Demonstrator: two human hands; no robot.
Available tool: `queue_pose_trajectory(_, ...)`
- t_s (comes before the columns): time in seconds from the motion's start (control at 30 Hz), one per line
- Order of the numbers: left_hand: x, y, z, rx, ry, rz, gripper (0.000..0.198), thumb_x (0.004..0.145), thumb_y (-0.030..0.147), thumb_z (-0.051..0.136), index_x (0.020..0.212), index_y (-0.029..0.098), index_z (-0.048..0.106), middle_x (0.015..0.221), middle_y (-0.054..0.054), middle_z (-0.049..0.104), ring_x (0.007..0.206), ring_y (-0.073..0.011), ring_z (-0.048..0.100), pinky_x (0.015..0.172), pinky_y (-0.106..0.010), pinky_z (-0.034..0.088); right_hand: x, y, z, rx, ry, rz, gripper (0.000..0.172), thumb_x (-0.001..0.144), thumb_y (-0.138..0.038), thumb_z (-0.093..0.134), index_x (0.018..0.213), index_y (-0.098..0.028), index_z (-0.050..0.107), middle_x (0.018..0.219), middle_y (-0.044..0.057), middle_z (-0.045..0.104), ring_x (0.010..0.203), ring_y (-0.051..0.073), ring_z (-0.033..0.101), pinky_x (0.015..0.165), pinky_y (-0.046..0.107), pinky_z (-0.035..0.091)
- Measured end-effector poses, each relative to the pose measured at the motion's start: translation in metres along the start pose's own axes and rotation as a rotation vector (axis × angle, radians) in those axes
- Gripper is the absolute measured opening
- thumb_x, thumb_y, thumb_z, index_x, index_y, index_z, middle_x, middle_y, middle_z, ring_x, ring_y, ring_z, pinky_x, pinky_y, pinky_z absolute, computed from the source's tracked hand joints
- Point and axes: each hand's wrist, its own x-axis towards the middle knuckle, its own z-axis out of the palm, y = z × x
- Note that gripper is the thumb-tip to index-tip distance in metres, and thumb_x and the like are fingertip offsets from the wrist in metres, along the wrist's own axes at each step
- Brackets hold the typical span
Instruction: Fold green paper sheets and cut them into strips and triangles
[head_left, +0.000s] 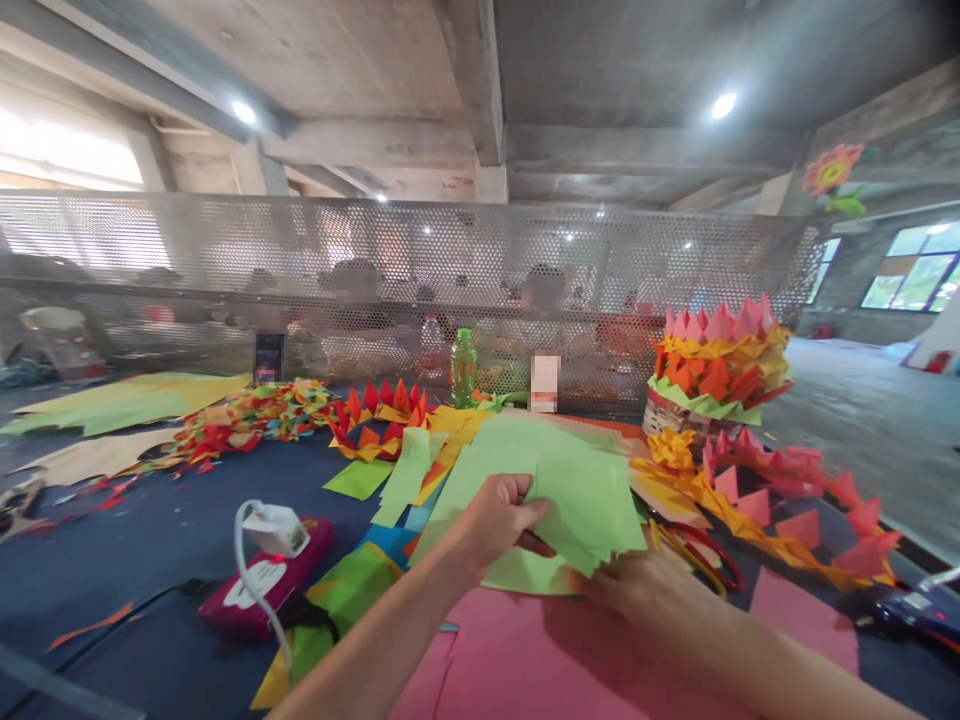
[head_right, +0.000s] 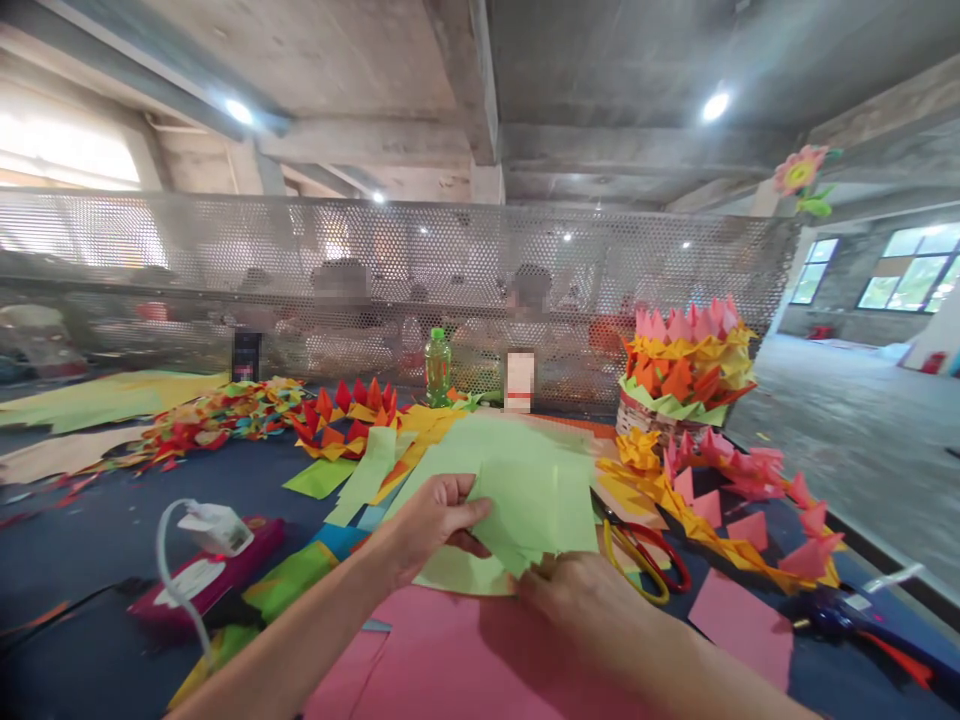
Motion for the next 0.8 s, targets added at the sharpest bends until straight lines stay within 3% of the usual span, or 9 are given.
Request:
queue_pose_trajectory(0.07,0.005,-0.003,-0.004,0.007,0.09,-0.011,0.036,0.066,0.036,0.071,0.09,0.009,0.068,0.079,-0.008,0.071,0.067,-0.0165,0.065,0.058,-0.025,0.055,0.0,0.011,-0.008,0.243,0.026,0.161,0.015,0.085,-0.02,0.05,0.08,-0.021,0.065,0.077,0.006,0.069,0.073,0.021,0.065,0.064,0.03,0.044)
queue_pose_trajectory(0.13,0.009,-0.007,-0.007,0.022,0.135,-0.024,0.037,0.065,0.035,0.071,0.09,0.009,0.067,0.08,-0.009,0.072,0.067,-0.0168,0.066,0.058,-0.026,0.055,0.004,0.027,-0.011,0.498,0.091,0.319,0.029,0.091,-0.037,0.045,0.071,-0.021,0.059,0.074,0.006,0.069,0.071,0.02,0.065,0.063,0.03,0.047)
queue_pose_trajectory(0.23,0.012,-0.014,-0.008,0.043,0.136,-0.036,0.037,0.064,0.034,0.071,0.091,0.009,0.067,0.082,-0.009,0.072,0.068,-0.0171,0.066,0.057,-0.025,0.055,0.013,0.045,-0.008,0.681,0.109,0.41,0.05,0.096,-0.054,0.021,0.085,-0.02,0.056,0.078,0.007,0.069,0.071,0.019,0.068,0.058,0.028,0.052)
queue_pose_trajectory(0.3,0.012,-0.017,-0.007,0.051,0.116,-0.044,0.036,0.065,0.033,0.071,0.091,0.009,0.067,0.083,-0.009,0.072,0.069,-0.0177,0.067,0.057,-0.025,0.055,0.018,0.051,-0.002,0.753,0.136,0.441,0.052,0.094,-0.059,0.017,0.094,-0.02,0.051,0.078,0.005,0.067,0.072,0.019,0.068,0.053,0.027,0.053)
queue_pose_trajectory(0.37,0.011,-0.02,-0.005,0.063,0.08,-0.06,0.037,0.064,0.033,0.071,0.092,0.01,0.067,0.084,-0.009,0.072,0.073,-0.0188,0.068,0.059,-0.026,0.055,0.02,0.052,0.005,0.765,0.188,0.451,0.046,0.09,-0.065,0.031,0.094,-0.022,0.048,0.071,-0.001,0.058,0.066,0.017,0.065,0.049,0.025,0.051)
queue_pose_trajectory(0.5,0.01,-0.024,-0.001,0.09,0.034,-0.094,0.039,0.063,0.035,0.073,0.093,0.011,0.068,0.086,-0.008,0.073,0.077,-0.0198,0.068,0.062,-0.026,0.055,0.02,0.053,0.016,0.692,0.281,0.448,0.043,0.082,-0.062,0.052,0.07,-0.023,0.039,0.058,-0.008,0.037,0.051,0.012,0.05,0.046,0.023,0.041)
queue_pose_trajectory(0.67,0.011,-0.024,-0.003,0.108,0.054,-0.13,0.038,0.067,0.043,0.069,0.089,0.011,0.067,0.081,-0.006,0.072,0.075,-0.021,0.068,0.063,-0.028,0.054,0.016,0.058,0.023,0.626,0.305,0.415,0.044,0.085,-0.056,0.053,0.062,-0.022,0.036,0.056,-0.007,0.033,0.052,0.011,0.039,0.047,0.024,0.028)
queue_pose_trajectory(0.8,0.012,-0.026,-0.002,0.137,0.057,-0.145,0.033,0.069,0.042,0.066,0.085,0.013,0.065,0.078,-0.005,0.071,0.073,-0.0207,0.068,0.061,-0.028,0.053,0.014,0.058,0.026,0.607,0.293,0.397,0.04,0.086,-0.051,0.052,0.063,-0.022,0.038,0.056,-0.006,0.035,0.054,0.012,0.038,0.048,0.024,0.027)
